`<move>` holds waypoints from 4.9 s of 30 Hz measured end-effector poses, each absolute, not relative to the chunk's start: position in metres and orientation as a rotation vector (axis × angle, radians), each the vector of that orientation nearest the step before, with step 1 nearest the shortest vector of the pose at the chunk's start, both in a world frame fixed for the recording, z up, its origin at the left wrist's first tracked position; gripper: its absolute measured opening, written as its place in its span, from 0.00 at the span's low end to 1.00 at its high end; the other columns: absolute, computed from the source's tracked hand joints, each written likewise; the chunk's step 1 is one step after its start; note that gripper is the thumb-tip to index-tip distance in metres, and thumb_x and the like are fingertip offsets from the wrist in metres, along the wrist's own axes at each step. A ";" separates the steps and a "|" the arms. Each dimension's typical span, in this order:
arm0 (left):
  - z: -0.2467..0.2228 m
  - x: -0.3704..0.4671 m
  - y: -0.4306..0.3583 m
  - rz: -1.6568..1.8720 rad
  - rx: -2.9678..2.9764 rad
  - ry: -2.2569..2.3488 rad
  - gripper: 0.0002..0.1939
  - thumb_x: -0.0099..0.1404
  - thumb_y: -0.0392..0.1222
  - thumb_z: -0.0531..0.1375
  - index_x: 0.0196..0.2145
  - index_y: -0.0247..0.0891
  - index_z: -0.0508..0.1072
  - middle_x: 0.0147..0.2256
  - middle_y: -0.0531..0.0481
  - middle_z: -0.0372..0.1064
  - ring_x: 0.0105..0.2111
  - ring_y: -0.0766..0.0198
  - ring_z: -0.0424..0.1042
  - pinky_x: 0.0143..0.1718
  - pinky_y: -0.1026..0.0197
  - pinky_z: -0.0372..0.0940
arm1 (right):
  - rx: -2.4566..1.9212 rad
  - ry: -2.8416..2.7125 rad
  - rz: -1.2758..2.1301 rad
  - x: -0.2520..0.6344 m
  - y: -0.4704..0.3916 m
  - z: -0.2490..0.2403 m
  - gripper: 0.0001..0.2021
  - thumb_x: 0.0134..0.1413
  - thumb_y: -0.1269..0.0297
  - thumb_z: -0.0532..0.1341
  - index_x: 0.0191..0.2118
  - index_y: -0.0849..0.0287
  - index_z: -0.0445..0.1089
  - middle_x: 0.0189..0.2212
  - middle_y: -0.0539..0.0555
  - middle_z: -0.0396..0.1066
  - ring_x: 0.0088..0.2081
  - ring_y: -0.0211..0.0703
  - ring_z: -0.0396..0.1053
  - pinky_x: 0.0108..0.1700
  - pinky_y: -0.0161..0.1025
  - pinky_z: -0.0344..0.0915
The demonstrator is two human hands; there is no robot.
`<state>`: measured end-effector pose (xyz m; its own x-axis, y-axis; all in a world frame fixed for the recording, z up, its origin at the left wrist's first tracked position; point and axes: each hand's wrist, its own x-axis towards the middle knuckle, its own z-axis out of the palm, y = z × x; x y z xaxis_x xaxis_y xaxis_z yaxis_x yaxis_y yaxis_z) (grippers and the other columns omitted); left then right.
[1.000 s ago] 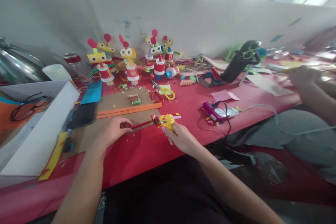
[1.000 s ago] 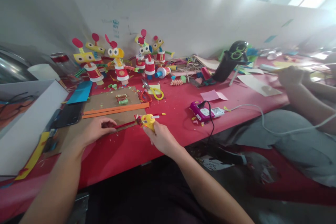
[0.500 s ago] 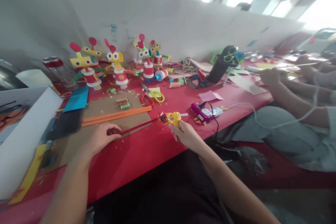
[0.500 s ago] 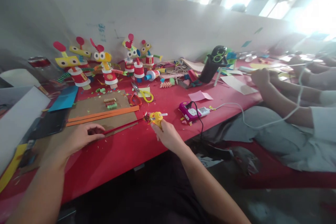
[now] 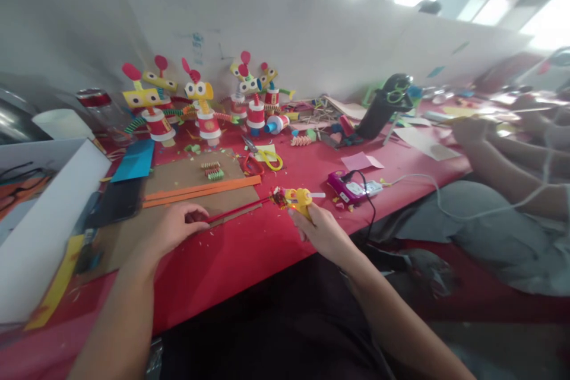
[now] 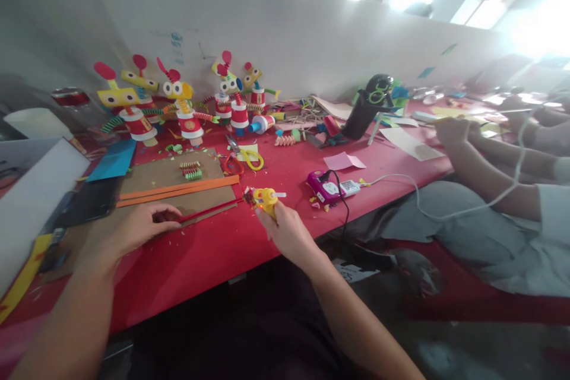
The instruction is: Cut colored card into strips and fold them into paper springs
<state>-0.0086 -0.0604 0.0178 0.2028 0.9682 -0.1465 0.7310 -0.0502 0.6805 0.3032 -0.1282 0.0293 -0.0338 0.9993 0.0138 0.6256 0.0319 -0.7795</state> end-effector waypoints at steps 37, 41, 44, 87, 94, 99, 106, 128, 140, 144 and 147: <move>0.021 -0.015 -0.062 0.436 1.827 1.501 0.17 0.48 0.52 0.62 0.33 0.38 0.76 0.29 0.48 0.73 0.31 0.58 0.70 0.33 0.58 0.64 | -1.579 -1.804 0.985 0.269 -0.116 0.017 0.18 0.63 0.53 0.52 0.23 0.55 0.55 0.16 0.47 0.65 0.20 0.36 0.65 0.28 0.34 0.58; 0.020 -0.015 -0.062 0.450 1.813 1.507 0.18 0.47 0.52 0.62 0.32 0.38 0.76 0.29 0.48 0.73 0.31 0.58 0.70 0.32 0.58 0.63 | -1.598 -1.769 0.931 0.288 -0.113 0.011 0.19 0.63 0.52 0.52 0.23 0.55 0.57 0.15 0.47 0.65 0.21 0.36 0.65 0.29 0.34 0.58; 0.018 -0.015 -0.061 0.454 1.795 1.513 0.19 0.46 0.53 0.63 0.32 0.38 0.76 0.28 0.48 0.72 0.30 0.58 0.69 0.32 0.58 0.63 | -1.629 -1.718 0.893 0.300 -0.109 0.007 0.19 0.62 0.52 0.52 0.23 0.55 0.58 0.15 0.47 0.65 0.20 0.36 0.65 0.28 0.34 0.59; 0.020 -0.016 -0.061 0.435 1.802 1.502 0.18 0.47 0.53 0.64 0.32 0.39 0.76 0.28 0.49 0.72 0.30 0.59 0.69 0.31 0.58 0.63 | -1.559 -1.893 0.963 0.253 -0.118 0.025 0.17 0.64 0.55 0.52 0.24 0.55 0.57 0.16 0.49 0.65 0.22 0.38 0.66 0.29 0.34 0.57; 0.021 -0.015 -0.062 0.442 1.825 1.506 0.16 0.47 0.52 0.63 0.32 0.40 0.76 0.30 0.48 0.74 0.32 0.58 0.71 0.34 0.58 0.64 | -1.518 -1.947 1.008 0.240 -0.115 0.027 0.17 0.64 0.56 0.53 0.25 0.55 0.58 0.18 0.49 0.66 0.23 0.39 0.67 0.30 0.34 0.58; 0.022 -0.014 -0.063 0.440 1.819 1.499 0.16 0.47 0.52 0.62 0.30 0.39 0.75 0.28 0.48 0.73 0.30 0.58 0.70 0.32 0.58 0.63 | -1.595 -1.872 0.948 0.271 -0.114 0.024 0.18 0.63 0.54 0.52 0.23 0.55 0.56 0.16 0.48 0.66 0.21 0.38 0.66 0.29 0.34 0.59; 0.014 -0.015 -0.061 0.413 2.025 1.514 0.12 0.53 0.50 0.58 0.31 0.40 0.75 0.31 0.48 0.73 0.32 0.58 0.71 0.34 0.58 0.64 | -1.935 -1.744 0.315 0.333 -0.084 0.028 0.12 0.62 0.55 0.53 0.36 0.59 0.64 0.32 0.59 0.73 0.34 0.48 0.71 0.34 0.38 0.61; 0.042 0.035 -0.040 0.913 1.816 1.568 0.12 0.62 0.49 0.53 0.33 0.39 0.72 0.29 0.50 0.73 0.33 0.59 0.70 0.37 0.59 0.61 | -0.891 -1.190 1.410 0.187 -0.019 0.015 0.15 0.40 0.53 0.69 0.21 0.62 0.72 0.18 0.47 0.66 0.23 0.33 0.61 0.29 0.32 0.58; 0.019 0.002 -0.034 0.923 1.806 1.586 0.12 0.59 0.50 0.55 0.28 0.40 0.70 0.26 0.53 0.70 0.31 0.60 0.67 0.35 0.61 0.57 | -0.781 -0.713 1.347 0.223 0.002 0.014 0.12 0.30 0.59 0.74 0.22 0.60 0.76 0.18 0.49 0.70 0.23 0.34 0.63 0.27 0.34 0.59; 0.020 -0.012 -0.031 0.926 1.859 1.600 0.12 0.60 0.51 0.55 0.30 0.41 0.72 0.28 0.52 0.71 0.32 0.59 0.68 0.36 0.60 0.58 | -0.772 -0.651 1.320 0.229 0.006 0.016 0.12 0.28 0.61 0.75 0.20 0.60 0.75 0.19 0.49 0.70 0.23 0.33 0.63 0.26 0.33 0.58; 0.018 -0.017 -0.030 0.932 1.879 1.585 0.12 0.60 0.51 0.55 0.32 0.41 0.73 0.28 0.52 0.72 0.33 0.58 0.70 0.37 0.60 0.59 | -0.760 -0.644 1.308 0.230 0.007 0.014 0.12 0.28 0.62 0.75 0.20 0.60 0.74 0.18 0.48 0.69 0.23 0.32 0.62 0.25 0.32 0.58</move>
<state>-0.0174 -0.0296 0.0181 0.0848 0.9803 0.1786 0.6324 -0.1914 0.7506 0.2298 0.0069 0.0140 0.1557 0.9878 -0.0038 -0.5989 0.0913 -0.7956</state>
